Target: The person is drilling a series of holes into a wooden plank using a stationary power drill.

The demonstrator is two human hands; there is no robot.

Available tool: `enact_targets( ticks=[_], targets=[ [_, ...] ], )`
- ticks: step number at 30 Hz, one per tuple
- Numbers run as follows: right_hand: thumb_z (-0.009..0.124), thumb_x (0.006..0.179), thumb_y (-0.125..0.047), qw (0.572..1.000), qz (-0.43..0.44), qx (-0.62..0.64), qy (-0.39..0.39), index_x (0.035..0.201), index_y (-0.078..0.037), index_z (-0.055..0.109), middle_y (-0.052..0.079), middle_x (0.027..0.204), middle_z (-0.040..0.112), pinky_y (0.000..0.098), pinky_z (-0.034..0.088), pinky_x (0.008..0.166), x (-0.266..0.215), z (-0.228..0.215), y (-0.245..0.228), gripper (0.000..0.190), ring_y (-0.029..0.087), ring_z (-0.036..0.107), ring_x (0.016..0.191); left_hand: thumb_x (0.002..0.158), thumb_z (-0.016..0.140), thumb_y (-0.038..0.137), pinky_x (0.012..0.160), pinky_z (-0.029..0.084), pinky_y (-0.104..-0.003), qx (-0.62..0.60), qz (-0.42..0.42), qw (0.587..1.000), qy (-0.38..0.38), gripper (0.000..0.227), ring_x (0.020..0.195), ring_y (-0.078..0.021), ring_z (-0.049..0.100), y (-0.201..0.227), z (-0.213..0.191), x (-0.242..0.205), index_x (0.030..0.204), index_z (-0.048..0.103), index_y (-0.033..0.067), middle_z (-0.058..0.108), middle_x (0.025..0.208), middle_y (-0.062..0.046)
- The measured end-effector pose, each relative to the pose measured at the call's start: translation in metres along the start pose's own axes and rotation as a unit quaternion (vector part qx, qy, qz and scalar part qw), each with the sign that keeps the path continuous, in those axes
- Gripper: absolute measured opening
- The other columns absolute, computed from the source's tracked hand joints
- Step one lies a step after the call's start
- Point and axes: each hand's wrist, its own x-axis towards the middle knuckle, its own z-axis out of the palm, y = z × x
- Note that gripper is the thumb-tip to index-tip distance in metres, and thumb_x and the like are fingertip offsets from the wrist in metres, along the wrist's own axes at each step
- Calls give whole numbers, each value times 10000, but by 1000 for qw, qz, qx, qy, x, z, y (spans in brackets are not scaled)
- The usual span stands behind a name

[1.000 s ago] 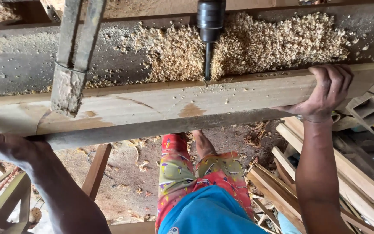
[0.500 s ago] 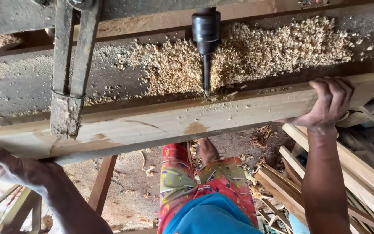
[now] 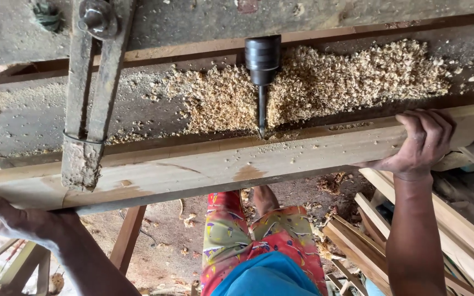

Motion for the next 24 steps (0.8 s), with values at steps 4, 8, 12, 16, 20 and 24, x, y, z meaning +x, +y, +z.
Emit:
enact_targets(
  ticks=[4, 8, 12, 16, 20, 24],
  targets=[
    [316, 811, -900, 1000, -6, -1, -9, 1019, 121, 732, 252, 1042, 610, 529, 547, 866, 2, 1, 3, 1122, 406, 639, 953, 922, 861, 317, 1225, 466, -600, 16, 14, 971, 237, 717, 1373, -458, 539, 20, 79, 17, 1394, 494, -80, 472, 1489, -293],
    [395, 821, -886, 1000, -12, 18, -16, 1055, 134, 716, 263, 1045, 608, 551, 532, 865, 7, -3, 1, 1094, 418, 629, 947, 484, 1006, 375, 1041, 764, -576, 45, -18, 902, 429, 937, 1123, -444, 807, 30, 107, 24, 1149, 558, -109, 680, 1281, -325],
    [355, 842, -877, 1000, -28, 5, -2, 1022, 133, 712, 269, 1019, 620, 552, 547, 850, 9, -3, 1, 1087, 418, 643, 925, 1174, 690, 260, 1204, 354, -619, 124, 98, 982, 106, 423, 1355, -431, 436, 6, 38, 13, 1391, 507, -54, 470, 1422, -222],
    [368, 851, -867, 1000, -29, 8, 2, 1019, 139, 713, 271, 1021, 620, 542, 537, 842, 12, -1, 2, 1077, 419, 639, 916, 1156, 868, 244, 1323, 245, -642, 54, 79, 976, 194, 703, 1540, -497, 277, -10, -14, 5, 1541, 369, -68, 279, 1628, -277],
    [345, 844, -885, 999, -38, -3, 5, 1015, 133, 732, 273, 1031, 636, 533, 539, 851, 8, -1, 6, 1103, 414, 655, 925, 1265, 677, 361, 1399, 141, -541, 98, 29, 986, 130, 626, 1619, -392, 147, -2, -6, 4, 1641, 297, 37, 178, 1703, -163],
    [338, 839, -887, 999, -30, -8, 12, 995, 127, 727, 266, 1013, 630, 535, 547, 852, 10, -1, 5, 1097, 415, 654, 898, 1166, 875, 191, 1292, 292, -613, 62, 85, 971, 217, 698, 1526, -490, 376, 3, 28, 12, 1542, 361, -95, 353, 1611, -304]
  ],
)
